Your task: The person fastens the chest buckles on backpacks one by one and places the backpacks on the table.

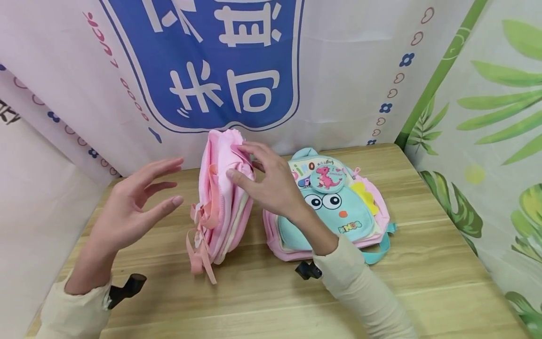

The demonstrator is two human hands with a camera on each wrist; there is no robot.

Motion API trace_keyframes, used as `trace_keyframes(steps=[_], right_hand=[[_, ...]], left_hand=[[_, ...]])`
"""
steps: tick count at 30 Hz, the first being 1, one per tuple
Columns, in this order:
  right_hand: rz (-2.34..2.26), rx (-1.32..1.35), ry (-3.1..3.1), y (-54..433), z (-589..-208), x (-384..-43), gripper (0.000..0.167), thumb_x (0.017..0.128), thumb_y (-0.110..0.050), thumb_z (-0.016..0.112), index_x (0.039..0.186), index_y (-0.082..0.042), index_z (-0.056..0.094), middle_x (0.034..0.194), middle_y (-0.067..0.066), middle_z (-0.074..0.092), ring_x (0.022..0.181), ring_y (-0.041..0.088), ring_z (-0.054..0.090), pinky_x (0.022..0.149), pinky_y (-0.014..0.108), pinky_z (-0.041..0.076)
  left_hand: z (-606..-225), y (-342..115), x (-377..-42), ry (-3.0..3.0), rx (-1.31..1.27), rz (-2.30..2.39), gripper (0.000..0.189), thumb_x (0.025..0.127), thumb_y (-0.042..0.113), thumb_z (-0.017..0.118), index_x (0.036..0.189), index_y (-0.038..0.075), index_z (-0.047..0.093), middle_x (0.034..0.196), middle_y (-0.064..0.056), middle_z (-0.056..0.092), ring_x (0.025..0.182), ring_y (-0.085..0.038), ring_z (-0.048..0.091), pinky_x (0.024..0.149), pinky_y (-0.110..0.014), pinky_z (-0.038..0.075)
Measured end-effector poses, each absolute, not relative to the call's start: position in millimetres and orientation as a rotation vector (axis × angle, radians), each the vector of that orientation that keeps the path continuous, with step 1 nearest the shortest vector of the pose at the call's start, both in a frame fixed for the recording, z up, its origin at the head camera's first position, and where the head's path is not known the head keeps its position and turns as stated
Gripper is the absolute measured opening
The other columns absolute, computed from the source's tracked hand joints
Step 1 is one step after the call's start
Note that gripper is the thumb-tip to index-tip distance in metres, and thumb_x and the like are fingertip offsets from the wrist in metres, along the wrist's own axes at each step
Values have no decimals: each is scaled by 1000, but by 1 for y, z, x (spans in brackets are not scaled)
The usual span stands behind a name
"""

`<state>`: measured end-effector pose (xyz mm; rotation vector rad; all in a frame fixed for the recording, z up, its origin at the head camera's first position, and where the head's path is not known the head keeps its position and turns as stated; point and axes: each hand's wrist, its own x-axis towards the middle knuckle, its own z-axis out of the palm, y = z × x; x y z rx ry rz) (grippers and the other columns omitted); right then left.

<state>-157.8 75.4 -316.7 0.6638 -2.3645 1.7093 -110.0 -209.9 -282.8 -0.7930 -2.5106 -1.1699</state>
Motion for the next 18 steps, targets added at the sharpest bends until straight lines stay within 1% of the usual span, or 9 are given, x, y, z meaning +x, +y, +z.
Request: trace_keyframes(steps=[2,5,9,11,13,16,18], right_hand=[[1705,663,-2373,79,-317,-158,59,99,-30,78,152,-13,59,157,2,58,146,18,55,116,41,53],[1701,659,-2385,85,-319,-158,60,99,-29,78,153,-11,59,155,4,59,144,19,57,114,40,53],[1686,625,-2424,93,-321,-156,60,99,-29,78,152,-11,58,154,5,60,142,21,59,112,40,55],[1683,602,-2446,95,-323,-156,60,99,-30,78,153,-11,58,153,5,60,141,21,59,111,41,55],[1687,583,-2461,98,-325,-155,60,99,-31,78,153,-11,58,153,5,59,142,22,59,111,42,55],[1705,553,-2479,101,-329,-154,61,100,-31,77,153,-11,56,153,6,59,142,22,58,111,43,55],[1729,535,-2485,102,-331,-154,61,100,-31,77,154,-11,56,153,6,59,142,22,58,111,42,55]], left_hand=[[-289,-216,-110,-2518,-744,-1218,67,92,-3,80,154,9,57,155,-12,59,133,5,56,106,-11,50],[-300,-224,-111,-2524,-673,-1273,65,94,-2,78,155,10,57,154,-13,60,132,6,55,107,-10,49],[-322,-237,-112,-2551,-578,-1321,63,97,2,77,156,7,54,154,-16,59,132,6,56,106,-9,49],[-334,-243,-113,-2583,-520,-1330,63,98,5,77,157,6,53,157,-17,57,136,-3,58,105,-7,48],[-347,-250,-114,-2617,-458,-1343,64,100,9,77,158,7,51,159,-18,55,139,-18,59,104,-5,47],[-367,-260,-115,-2677,-372,-1378,66,101,15,76,160,8,48,163,-18,50,145,-39,53,103,-3,44],[-380,-266,-116,-2718,-320,-1393,68,102,19,75,162,8,45,165,-18,48,148,-43,50,102,-2,43]])
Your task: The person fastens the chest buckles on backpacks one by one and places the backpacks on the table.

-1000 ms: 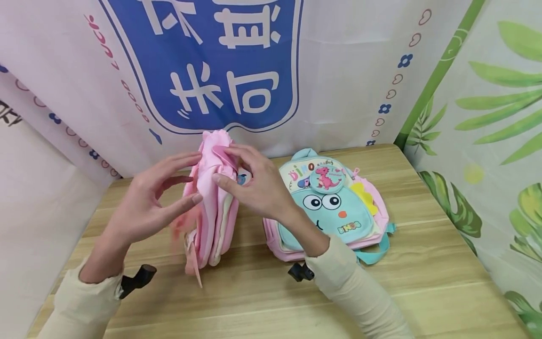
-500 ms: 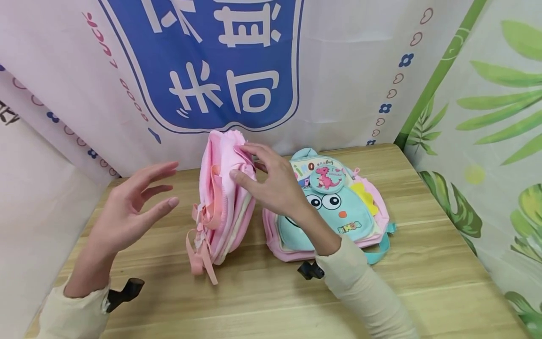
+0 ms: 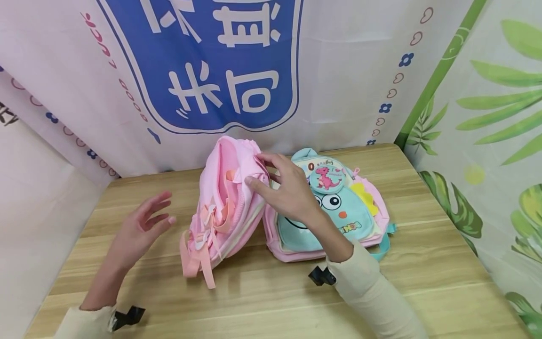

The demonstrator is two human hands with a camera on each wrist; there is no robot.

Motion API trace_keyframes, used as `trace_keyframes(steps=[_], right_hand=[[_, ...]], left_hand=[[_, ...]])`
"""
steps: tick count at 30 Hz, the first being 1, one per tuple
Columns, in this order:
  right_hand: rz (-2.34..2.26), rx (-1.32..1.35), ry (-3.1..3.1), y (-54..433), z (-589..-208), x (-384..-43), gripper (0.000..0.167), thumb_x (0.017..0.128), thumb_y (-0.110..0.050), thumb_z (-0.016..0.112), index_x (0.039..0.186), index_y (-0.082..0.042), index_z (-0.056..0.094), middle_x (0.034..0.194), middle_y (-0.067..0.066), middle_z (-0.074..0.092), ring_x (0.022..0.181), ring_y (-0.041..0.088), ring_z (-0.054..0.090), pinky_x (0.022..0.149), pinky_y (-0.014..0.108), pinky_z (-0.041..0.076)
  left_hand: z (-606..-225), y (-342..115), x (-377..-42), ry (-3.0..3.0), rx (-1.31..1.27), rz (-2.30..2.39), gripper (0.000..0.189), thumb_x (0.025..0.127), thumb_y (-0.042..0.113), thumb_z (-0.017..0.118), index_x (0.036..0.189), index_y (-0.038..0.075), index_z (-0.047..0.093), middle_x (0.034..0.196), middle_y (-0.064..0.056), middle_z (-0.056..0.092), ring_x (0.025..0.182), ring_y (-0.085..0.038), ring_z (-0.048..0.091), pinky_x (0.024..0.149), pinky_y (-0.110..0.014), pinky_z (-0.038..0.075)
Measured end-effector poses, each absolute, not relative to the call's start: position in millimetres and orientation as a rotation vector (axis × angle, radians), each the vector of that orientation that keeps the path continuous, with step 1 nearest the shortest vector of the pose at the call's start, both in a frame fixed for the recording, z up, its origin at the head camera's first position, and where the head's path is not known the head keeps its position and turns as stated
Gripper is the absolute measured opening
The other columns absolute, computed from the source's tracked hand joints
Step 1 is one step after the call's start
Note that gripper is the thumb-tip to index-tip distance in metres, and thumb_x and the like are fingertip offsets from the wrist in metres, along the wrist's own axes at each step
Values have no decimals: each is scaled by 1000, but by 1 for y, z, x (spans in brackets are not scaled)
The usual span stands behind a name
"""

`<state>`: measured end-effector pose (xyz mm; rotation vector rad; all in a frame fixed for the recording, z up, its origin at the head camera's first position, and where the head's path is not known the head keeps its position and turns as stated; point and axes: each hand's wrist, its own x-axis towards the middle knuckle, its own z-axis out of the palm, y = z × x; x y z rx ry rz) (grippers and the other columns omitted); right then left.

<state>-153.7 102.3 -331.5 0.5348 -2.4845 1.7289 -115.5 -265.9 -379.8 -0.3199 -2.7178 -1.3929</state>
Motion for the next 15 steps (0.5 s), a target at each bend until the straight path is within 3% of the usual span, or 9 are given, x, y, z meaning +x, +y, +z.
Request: trace_keyframes(steps=[3,6,9,15], right_hand=[[1757,516,-2490,103,-334,-153,62,100,-30,77,154,-11,55,153,7,58,143,24,58,111,42,55],[1782,509,-2486,104,-337,-153,61,100,-29,77,154,-10,55,153,8,59,143,26,58,111,43,55],[1786,505,-2485,105,-340,-153,61,100,-28,77,154,-10,55,153,9,59,143,27,58,111,44,55],[1785,477,-2505,106,-347,-151,61,101,-30,76,154,-12,54,155,7,58,144,26,57,111,44,55]], left_hand=[[-395,-274,-115,-2773,-277,-1408,71,103,21,74,164,7,41,168,-21,44,150,-44,47,107,-10,47],[-407,-278,-113,-2822,-258,-1413,74,104,23,73,166,6,36,169,-24,40,151,-48,46,116,-37,52],[-414,-281,-112,-2864,-241,-1438,78,104,27,73,167,5,32,170,-26,37,151,-51,44,118,-63,44],[-424,-284,-108,-2932,-203,-1467,80,106,30,71,168,3,29,170,-27,37,148,-53,46,113,-64,50]])
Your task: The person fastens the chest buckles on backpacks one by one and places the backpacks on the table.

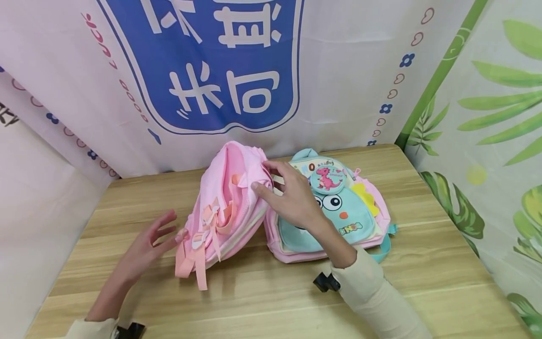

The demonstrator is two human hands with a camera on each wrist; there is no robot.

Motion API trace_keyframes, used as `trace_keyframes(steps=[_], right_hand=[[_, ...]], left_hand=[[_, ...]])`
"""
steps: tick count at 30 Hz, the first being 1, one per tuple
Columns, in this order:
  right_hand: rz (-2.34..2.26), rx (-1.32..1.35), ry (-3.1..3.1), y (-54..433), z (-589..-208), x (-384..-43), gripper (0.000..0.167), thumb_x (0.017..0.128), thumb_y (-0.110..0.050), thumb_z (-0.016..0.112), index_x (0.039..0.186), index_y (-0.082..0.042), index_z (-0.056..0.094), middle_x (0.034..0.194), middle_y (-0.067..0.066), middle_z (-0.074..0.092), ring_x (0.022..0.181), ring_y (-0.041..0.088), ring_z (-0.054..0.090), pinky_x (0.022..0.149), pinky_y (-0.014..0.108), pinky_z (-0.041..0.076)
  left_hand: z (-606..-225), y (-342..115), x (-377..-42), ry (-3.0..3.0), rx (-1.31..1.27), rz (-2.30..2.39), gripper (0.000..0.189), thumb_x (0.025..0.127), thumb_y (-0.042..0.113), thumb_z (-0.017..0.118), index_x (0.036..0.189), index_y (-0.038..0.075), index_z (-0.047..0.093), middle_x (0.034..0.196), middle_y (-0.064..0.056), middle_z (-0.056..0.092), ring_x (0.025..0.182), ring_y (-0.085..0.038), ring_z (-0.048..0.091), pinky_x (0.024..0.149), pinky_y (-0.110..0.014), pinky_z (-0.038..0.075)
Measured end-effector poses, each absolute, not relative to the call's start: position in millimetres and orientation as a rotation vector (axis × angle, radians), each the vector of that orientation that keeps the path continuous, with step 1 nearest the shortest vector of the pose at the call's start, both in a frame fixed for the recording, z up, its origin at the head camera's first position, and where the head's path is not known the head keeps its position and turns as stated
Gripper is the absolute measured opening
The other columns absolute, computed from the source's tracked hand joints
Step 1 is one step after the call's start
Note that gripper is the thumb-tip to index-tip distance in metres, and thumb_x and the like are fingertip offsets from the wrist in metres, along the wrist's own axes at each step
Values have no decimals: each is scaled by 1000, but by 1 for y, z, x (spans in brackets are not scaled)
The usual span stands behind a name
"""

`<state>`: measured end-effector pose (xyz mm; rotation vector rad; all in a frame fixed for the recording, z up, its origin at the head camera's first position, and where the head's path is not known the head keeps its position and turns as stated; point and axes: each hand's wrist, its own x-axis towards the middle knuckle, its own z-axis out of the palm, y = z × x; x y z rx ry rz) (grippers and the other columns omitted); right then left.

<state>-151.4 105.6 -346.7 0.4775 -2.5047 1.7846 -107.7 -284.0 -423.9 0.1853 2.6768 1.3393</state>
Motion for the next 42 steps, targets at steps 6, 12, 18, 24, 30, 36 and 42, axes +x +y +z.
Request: trace_keyframes(steps=[6,12,18,24,30,36,42], right_hand=[[1803,466,-2522,105,-356,-147,62,101,-28,75,156,-10,52,157,9,57,147,28,55,112,45,54],[1785,472,-2570,104,-364,-142,64,102,-26,74,158,-9,50,160,11,54,149,31,53,113,45,53],[1795,512,-2589,102,-372,-140,63,102,-24,73,158,-7,50,161,13,53,150,32,53,112,44,54],[1776,555,-2598,96,-381,-136,63,101,-22,74,156,-6,51,158,14,56,142,32,61,109,43,57],[1808,583,-2614,91,-391,-132,64,100,-20,75,156,-3,50,159,17,54,138,33,64,105,37,59],[1817,586,-2659,84,-401,-129,64,100,-21,76,156,-3,51,158,19,55,136,34,66,103,37,60],[1644,612,-2730,78,-411,-127,64,98,-25,77,154,-4,54,146,14,65,125,26,71,106,39,60]], left_hand=[[-433,-283,-105,2596,145,1389,77,105,30,71,167,4,32,167,-25,42,143,-50,54,99,-30,59],[-439,-283,-103,2611,85,1359,77,103,34,74,166,8,38,165,-22,45,136,-46,61,89,-17,55],[-436,-293,-103,2659,64,1317,74,102,32,76,163,9,43,163,-23,48,135,-45,62,88,-17,55],[-433,-307,-104,2695,41,1231,74,101,36,77,162,9,46,162,-25,49,134,-45,62,85,-17,55],[-429,-322,-108,2717,52,1179,71,100,37,78,160,10,50,163,-25,48,136,-47,60,87,-16,54],[-425,-338,-115,2692,49,1146,73,100,39,77,162,13,48,163,-25,48,139,-47,58,85,-18,56],[-425,-351,-123,2726,63,1019,76,100,43,77,163,14,46,162,-27,49,138,-49,58,85,-22,55]])
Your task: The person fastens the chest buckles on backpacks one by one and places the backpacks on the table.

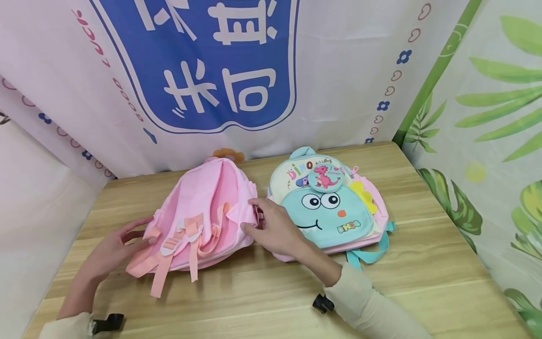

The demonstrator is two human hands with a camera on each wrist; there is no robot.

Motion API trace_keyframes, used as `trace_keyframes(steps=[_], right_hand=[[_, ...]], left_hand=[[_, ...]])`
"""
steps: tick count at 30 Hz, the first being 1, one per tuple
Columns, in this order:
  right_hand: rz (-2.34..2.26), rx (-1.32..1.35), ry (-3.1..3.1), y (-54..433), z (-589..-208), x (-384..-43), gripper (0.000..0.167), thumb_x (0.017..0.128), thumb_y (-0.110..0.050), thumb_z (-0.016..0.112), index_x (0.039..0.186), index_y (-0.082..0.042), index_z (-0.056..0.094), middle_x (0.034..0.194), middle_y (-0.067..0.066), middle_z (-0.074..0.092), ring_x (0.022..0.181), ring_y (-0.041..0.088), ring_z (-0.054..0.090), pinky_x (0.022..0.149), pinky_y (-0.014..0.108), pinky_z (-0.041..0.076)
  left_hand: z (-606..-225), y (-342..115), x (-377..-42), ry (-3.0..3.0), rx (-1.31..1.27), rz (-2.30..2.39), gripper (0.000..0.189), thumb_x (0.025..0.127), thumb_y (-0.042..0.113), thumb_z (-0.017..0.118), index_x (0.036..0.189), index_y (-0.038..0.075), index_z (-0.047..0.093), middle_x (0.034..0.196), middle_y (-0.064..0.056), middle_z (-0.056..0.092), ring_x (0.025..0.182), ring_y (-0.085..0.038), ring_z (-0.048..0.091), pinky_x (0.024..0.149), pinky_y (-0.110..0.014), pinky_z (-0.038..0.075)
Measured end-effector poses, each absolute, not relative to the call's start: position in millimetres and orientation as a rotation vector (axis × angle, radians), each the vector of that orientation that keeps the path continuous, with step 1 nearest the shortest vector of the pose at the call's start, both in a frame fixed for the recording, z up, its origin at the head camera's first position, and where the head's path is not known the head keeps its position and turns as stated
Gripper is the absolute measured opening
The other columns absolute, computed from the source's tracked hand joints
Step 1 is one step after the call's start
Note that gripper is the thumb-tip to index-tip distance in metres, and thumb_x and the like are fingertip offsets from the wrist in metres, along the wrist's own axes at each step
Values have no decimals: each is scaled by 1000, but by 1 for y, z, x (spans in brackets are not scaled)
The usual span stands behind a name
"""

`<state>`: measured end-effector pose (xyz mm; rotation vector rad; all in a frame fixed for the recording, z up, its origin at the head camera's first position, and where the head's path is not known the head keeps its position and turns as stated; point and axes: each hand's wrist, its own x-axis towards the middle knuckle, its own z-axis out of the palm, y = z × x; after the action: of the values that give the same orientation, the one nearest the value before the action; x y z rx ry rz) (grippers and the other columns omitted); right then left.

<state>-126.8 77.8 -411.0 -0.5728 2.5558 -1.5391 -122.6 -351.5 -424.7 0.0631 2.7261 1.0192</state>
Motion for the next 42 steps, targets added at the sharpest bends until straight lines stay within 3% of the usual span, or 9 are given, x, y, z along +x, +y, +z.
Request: trace_keyframes(steps=[5,8,10,14,16,24,35,42], right_hand=[[-1451,-589,2586,74,-420,-126,63,98,-26,77,153,-5,55,115,6,69,95,16,66,86,27,56],[-1389,-602,2608,73,-424,-126,62,98,-26,77,152,-4,56,102,5,66,85,14,62,76,23,52],[-1346,-610,2635,72,-427,-126,61,98,-27,76,151,-4,58,102,6,66,83,15,60,74,24,50],[-1290,-617,2705,71,-428,-125,59,96,-27,77,148,-4,61,120,7,69,95,19,62,85,29,52],[-1283,-623,2724,70,-428,-125,57,95,-26,77,146,-3,63,122,8,70,98,20,63,88,32,52],[-1216,-672,2738,65,-428,-126,61,94,-19,76,147,5,59,107,8,66,89,15,59,77,24,50],[-1071,-662,2720,58,-427,-126,60,96,-22,75,148,5,59,107,9,64,92,16,56,80,30,49],[-1075,-655,2713,61,-429,-126,61,96,-21,75,148,5,58,107,8,63,93,16,56,80,30,48]], left_hand=[[-424,-357,-126,2752,69,959,77,99,43,78,164,16,45,159,-29,51,137,-50,58,83,-25,55],[-423,-358,-127,2758,79,956,77,99,41,78,164,15,45,156,-31,54,136,-51,59,82,-25,55],[-422,-359,-127,2758,81,954,78,99,41,79,164,15,45,156,-31,54,136,-51,59,82,-26,55],[-420,-358,-127,2766,89,940,78,98,41,80,163,13,47,157,-30,53,135,-51,59,83,-28,56],[-418,-358,-126,2773,97,939,77,97,40,80,162,13,48,158,-29,53,135,-51,60,82,-27,56],[-412,-358,-122,2791,136,962,74,96,36,83,159,12,52,157,-27,54,131,-49,62,78,-23,56],[-409,-359,-122,2818,177,954,74,94,37,85,156,9,54,157,-26,55,128,-51,64,80,-22,57],[-412,-354,-125,2855,227,912,65,92,29,87,148,6,61,153,-26,56,122,-47,68,78,-22,56]])
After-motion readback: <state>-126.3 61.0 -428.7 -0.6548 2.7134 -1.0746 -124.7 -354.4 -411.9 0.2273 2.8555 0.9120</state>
